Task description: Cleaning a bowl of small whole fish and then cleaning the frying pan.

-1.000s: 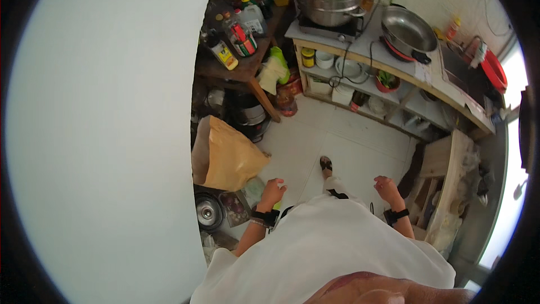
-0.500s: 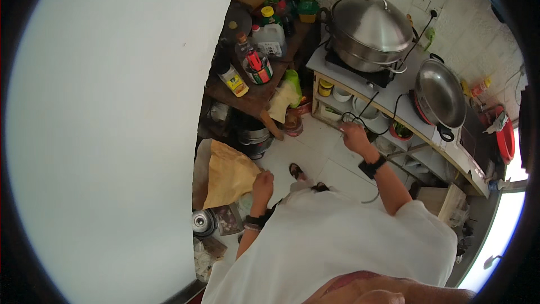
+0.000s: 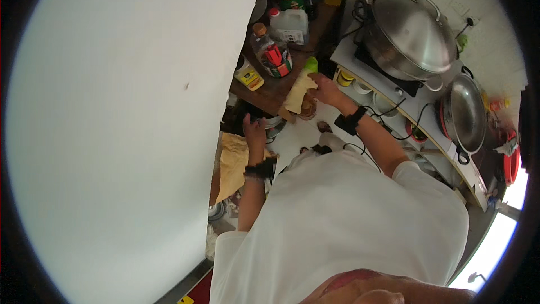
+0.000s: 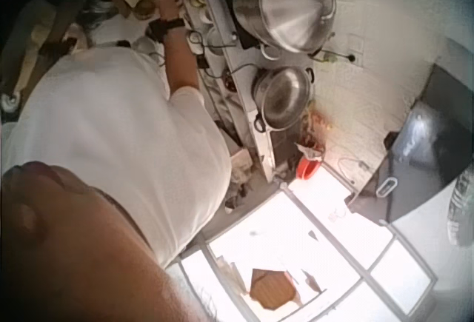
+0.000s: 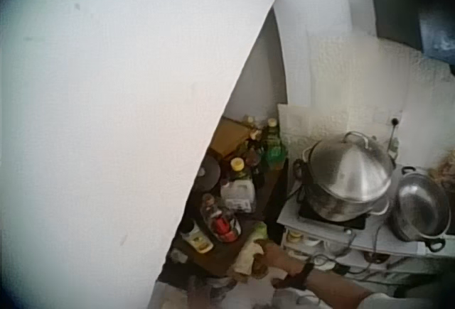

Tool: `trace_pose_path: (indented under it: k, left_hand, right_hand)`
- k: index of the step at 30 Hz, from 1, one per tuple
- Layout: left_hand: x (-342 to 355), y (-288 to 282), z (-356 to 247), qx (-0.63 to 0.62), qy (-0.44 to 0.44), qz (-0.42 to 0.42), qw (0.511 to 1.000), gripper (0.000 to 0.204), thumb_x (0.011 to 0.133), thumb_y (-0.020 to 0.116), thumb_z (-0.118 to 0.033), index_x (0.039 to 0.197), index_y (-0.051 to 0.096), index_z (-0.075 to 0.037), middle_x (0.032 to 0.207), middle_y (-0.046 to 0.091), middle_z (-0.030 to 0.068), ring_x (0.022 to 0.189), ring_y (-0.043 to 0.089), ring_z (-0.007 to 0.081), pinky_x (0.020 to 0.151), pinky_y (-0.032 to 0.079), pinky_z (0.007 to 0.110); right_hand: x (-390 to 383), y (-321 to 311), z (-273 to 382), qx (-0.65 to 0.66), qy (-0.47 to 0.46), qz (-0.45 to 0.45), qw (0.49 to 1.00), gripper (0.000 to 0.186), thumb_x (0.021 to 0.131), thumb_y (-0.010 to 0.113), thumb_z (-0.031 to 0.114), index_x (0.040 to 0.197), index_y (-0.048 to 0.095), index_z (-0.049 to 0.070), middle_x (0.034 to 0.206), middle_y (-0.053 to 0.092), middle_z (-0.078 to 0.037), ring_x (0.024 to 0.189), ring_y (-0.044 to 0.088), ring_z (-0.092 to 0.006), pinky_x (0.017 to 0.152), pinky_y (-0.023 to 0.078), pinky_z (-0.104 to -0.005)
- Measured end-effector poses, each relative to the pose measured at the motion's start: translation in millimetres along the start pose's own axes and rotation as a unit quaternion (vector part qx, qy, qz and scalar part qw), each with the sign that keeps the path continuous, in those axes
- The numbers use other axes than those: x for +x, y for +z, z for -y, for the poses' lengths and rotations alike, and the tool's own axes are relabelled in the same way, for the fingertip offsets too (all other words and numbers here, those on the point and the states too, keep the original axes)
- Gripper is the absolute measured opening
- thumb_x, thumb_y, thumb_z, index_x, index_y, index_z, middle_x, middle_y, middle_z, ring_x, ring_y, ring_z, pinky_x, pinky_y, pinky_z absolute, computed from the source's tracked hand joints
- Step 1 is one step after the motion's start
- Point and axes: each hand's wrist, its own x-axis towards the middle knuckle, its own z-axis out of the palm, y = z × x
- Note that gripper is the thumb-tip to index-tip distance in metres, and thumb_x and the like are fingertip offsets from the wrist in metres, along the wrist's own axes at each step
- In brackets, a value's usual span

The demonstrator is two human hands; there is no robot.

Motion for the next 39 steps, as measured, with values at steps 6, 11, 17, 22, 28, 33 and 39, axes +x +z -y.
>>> trace_pose_path:
  k: [6,11,17,22,28,33,39]
  left_hand:
    - [89.7,39.5,-15.0,-0.195,-0.199,0.050,0.959,0.059,0.086,0.062,-0.020,0.132,0.031,0.002,0.126,0.046,0.0170,0.116,0.045,0.0279,0.090,0.044,0.037]
    - [152.3,33.9,45.7,-0.480,-0.375,0.113,0.785,0.045,0.089,0.058,-0.020,0.125,0.040,0.001,0.115,0.052,0.0149,0.102,0.053,0.0260,0.078,0.048,0.036]
    - [192.0,33.9,72.4,-0.528,-0.242,0.107,0.807,0.034,0.093,0.051,-0.022,0.120,0.047,-0.002,0.110,0.053,0.0126,0.096,0.053,0.0224,0.078,0.045,0.035]
    - [207.5,28.2,27.5,-0.525,-0.211,0.040,0.824,0.027,0.094,0.046,-0.022,0.115,0.051,-0.005,0.114,0.053,0.0108,0.104,0.049,0.0263,0.093,0.040,0.040]
    - [172.9,16.4,16.3,-0.469,-0.088,0.114,0.871,0.036,0.093,0.050,-0.022,0.125,0.045,-0.006,0.112,0.050,0.0094,0.096,0.051,0.0228,0.084,0.045,0.034]
    - [124.5,-2.0,17.4,-0.403,-0.117,0.126,0.899,0.037,0.093,0.049,-0.023,0.126,0.044,-0.007,0.115,0.050,0.0090,0.100,0.050,0.0232,0.087,0.043,0.034]
    - [77.7,-15.8,3.1,-0.365,-0.148,0.123,0.911,0.038,0.093,0.048,-0.024,0.127,0.044,-0.007,0.118,0.049,0.0084,0.104,0.049,0.0236,0.091,0.040,0.034]
  right_hand:
    - [93.6,9.2,-28.3,0.058,0.135,0.152,0.977,0.066,0.074,0.071,0.020,0.130,0.041,0.003,0.120,0.052,-0.019,0.108,0.054,-0.0262,0.088,0.044,-0.0356]
    - [127.8,26.4,-21.8,0.326,-0.076,0.058,0.940,0.081,0.073,0.074,0.022,0.137,0.027,0.005,0.133,0.041,-0.016,0.121,0.041,-0.0251,0.097,0.037,-0.0360]
    - [148.1,64.6,-58.4,0.504,0.025,0.108,0.857,0.094,0.071,0.077,0.021,0.141,0.016,0.006,0.139,0.032,-0.014,0.123,0.037,-0.0238,0.099,0.035,-0.0358]
    - [174.7,85.2,-71.0,0.253,-0.182,0.057,0.949,0.098,0.071,0.077,0.018,0.142,0.011,0.006,0.137,0.032,-0.016,0.118,0.042,-0.0238,0.095,0.038,-0.0346]
    - [163.0,52.2,-5.4,0.211,-0.030,0.259,0.942,0.074,0.075,0.071,0.012,0.135,0.029,0.002,0.130,0.036,-0.018,0.105,0.050,-0.0274,0.083,0.044,-0.0356]
    - [175.7,53.1,-14.0,0.135,-0.156,0.225,0.952,0.044,0.080,0.066,0.014,0.119,0.050,-0.001,0.114,0.052,-0.016,0.087,0.059,-0.0267,0.075,0.048,-0.0348]
    - [191.5,-126.1,97.8,0.432,-0.090,0.268,0.856,0.028,0.091,0.052,0.017,0.113,0.055,0.000,0.089,0.064,-0.008,0.066,0.063,-0.0155,0.058,0.049,-0.0268]
